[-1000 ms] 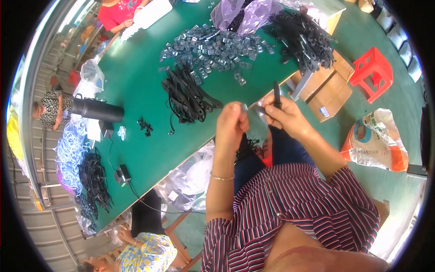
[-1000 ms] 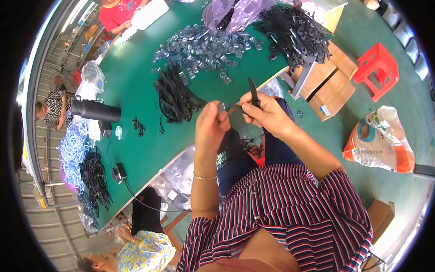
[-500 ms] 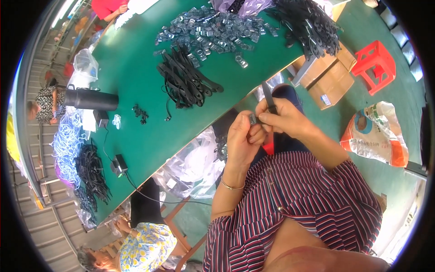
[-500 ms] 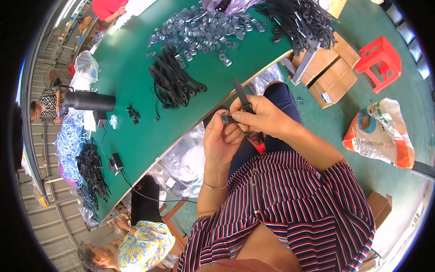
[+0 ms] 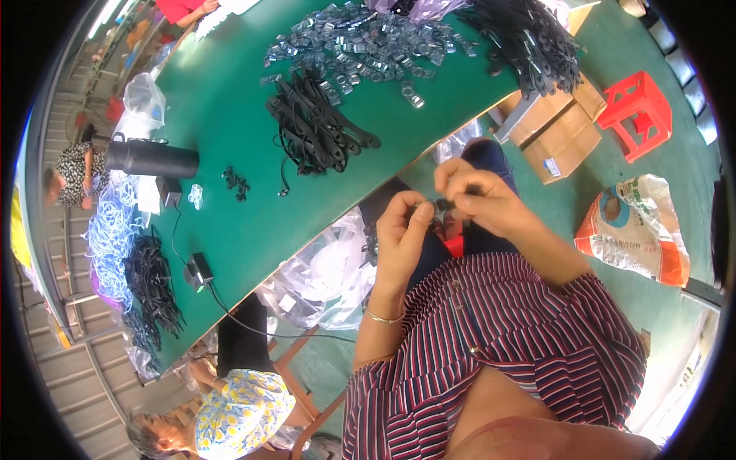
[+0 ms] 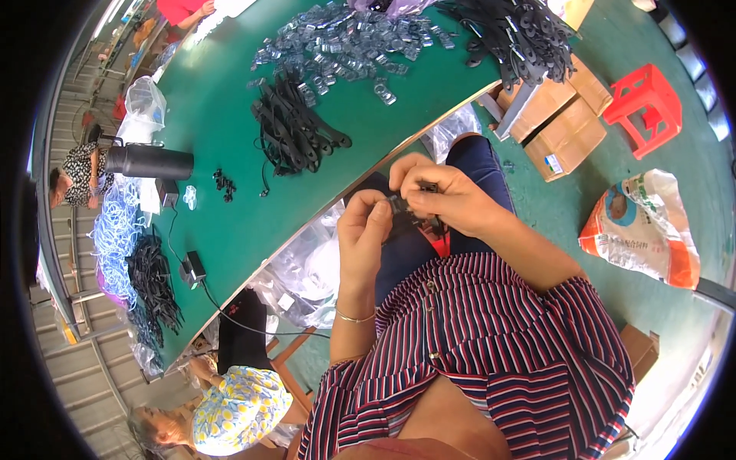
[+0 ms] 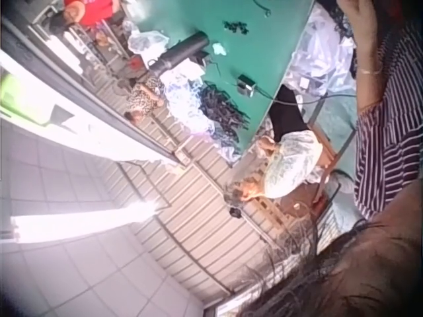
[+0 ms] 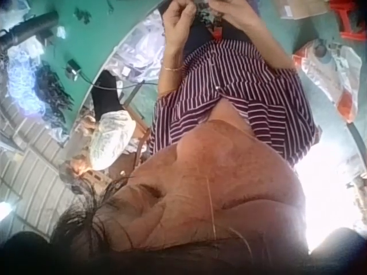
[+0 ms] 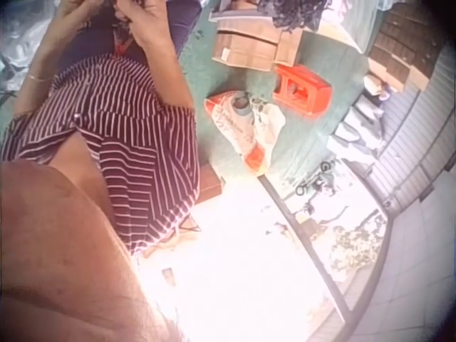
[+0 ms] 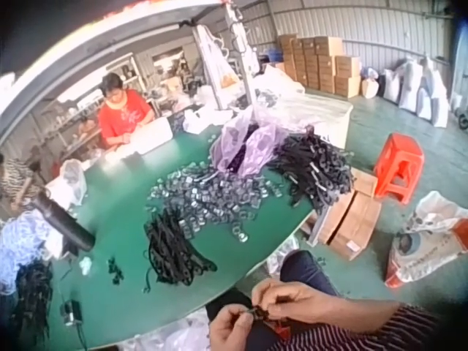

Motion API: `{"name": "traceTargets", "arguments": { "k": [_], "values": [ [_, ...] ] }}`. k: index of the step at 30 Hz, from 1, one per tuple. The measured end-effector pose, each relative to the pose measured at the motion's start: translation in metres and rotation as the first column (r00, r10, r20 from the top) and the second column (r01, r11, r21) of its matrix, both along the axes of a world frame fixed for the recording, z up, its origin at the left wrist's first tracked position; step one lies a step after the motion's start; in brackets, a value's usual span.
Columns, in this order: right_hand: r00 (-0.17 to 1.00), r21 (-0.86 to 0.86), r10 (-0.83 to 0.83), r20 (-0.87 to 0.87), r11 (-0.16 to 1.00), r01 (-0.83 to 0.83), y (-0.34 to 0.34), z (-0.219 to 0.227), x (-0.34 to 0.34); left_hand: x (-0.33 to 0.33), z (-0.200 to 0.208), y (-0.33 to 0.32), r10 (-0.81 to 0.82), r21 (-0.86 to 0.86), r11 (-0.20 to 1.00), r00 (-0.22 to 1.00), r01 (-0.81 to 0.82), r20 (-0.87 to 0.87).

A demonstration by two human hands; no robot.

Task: The person assembles plastic buckles onto black straps by hand at a factory workbench.

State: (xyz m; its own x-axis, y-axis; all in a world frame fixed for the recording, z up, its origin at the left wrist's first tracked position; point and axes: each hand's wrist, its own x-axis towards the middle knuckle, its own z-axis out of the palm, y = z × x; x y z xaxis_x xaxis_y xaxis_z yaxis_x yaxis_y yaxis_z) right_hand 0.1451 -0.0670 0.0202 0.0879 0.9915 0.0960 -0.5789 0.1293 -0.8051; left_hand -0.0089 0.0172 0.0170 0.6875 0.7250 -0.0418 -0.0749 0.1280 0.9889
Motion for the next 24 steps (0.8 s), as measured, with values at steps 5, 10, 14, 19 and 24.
{"name": "traceTargets", "arguments": {
  "k": [5,10,14,19,24],
  "values": [
    [0.984,0.106,0.060,-0.169,0.994,-0.042,0.006,-0.013,-0.005,-0.003,0.000,0.008,-0.070,0.353,0.930,0.992,0.103,-0.104],
    [0.968,-0.064,-0.062,0.245,0.995,0.080,0.004,-0.011,-0.006,-0.007,0.002,0.009,-0.152,-0.254,0.947,0.970,0.198,0.189],
    [0.944,-0.182,0.006,0.329,0.982,0.057,0.001,-0.007,-0.010,-0.008,0.002,0.009,-0.144,-0.453,0.841,0.928,0.298,0.343],
    [0.893,0.035,-0.130,0.431,0.991,0.127,0.003,-0.007,-0.012,-0.008,-0.002,0.005,-0.093,-0.449,0.849,0.915,0.278,0.392],
    [0.896,0.075,-0.127,0.426,0.992,0.105,0.002,-0.006,-0.014,-0.011,-0.004,0.004,-0.144,-0.433,0.833,0.889,0.346,0.434]
  ]
}}
